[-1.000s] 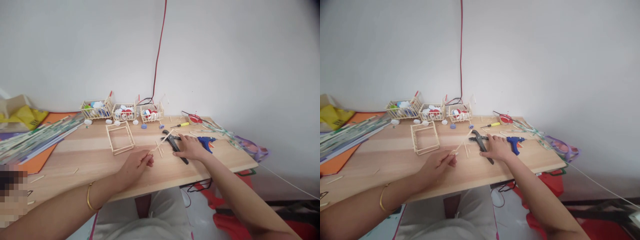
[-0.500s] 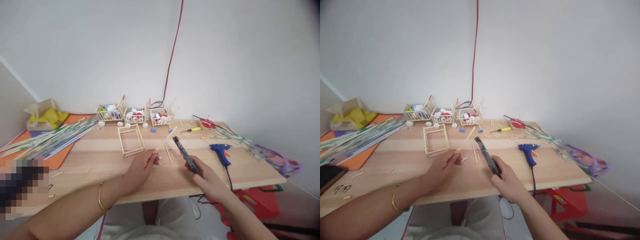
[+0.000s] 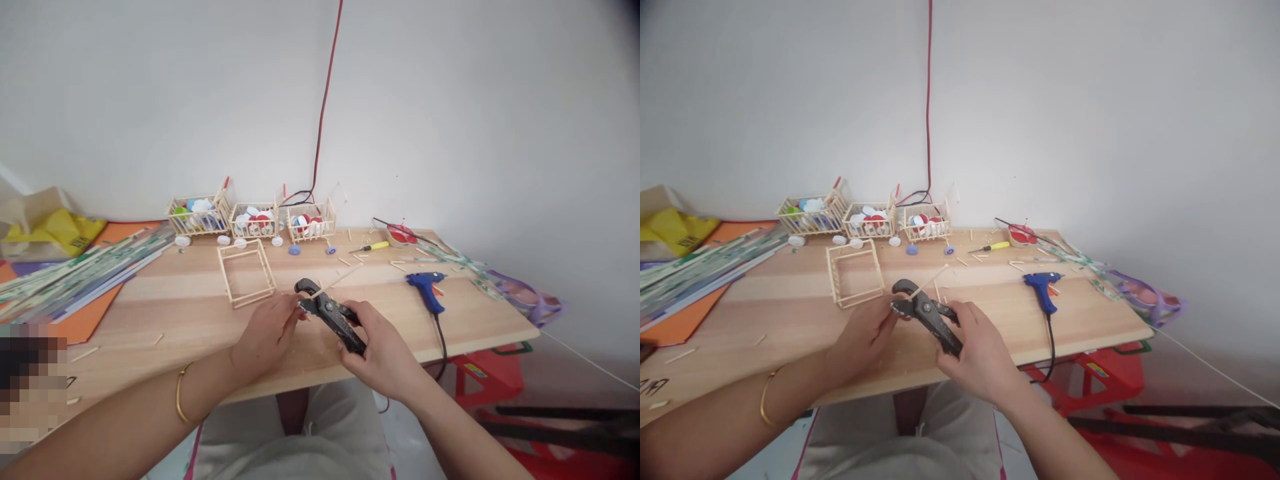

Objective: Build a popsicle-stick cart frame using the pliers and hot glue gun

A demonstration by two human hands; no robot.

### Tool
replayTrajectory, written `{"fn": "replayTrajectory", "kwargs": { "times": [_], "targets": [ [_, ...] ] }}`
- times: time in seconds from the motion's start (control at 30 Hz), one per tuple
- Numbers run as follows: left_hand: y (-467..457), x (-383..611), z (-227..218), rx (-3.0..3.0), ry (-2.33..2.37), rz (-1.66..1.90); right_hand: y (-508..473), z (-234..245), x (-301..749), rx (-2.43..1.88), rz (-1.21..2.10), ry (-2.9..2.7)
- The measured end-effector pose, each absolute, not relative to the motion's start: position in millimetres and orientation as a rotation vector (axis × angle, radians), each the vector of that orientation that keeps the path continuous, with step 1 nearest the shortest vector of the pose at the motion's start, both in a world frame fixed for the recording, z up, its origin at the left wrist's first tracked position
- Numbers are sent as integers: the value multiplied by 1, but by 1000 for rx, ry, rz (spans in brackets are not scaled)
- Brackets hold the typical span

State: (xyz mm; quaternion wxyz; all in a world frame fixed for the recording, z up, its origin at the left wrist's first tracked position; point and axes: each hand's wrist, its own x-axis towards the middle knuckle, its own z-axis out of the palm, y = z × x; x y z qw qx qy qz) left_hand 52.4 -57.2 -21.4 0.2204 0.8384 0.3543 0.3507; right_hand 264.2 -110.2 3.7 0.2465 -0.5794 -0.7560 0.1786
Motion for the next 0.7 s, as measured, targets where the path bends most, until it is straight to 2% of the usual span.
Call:
{"fn": "replayTrajectory", "kwargs": {
  "times": [0.7],
  "targets": [
    [-53,50,-23,2835,903,1285,-111,4,257,-1556,399,-2142]
  ]
}}
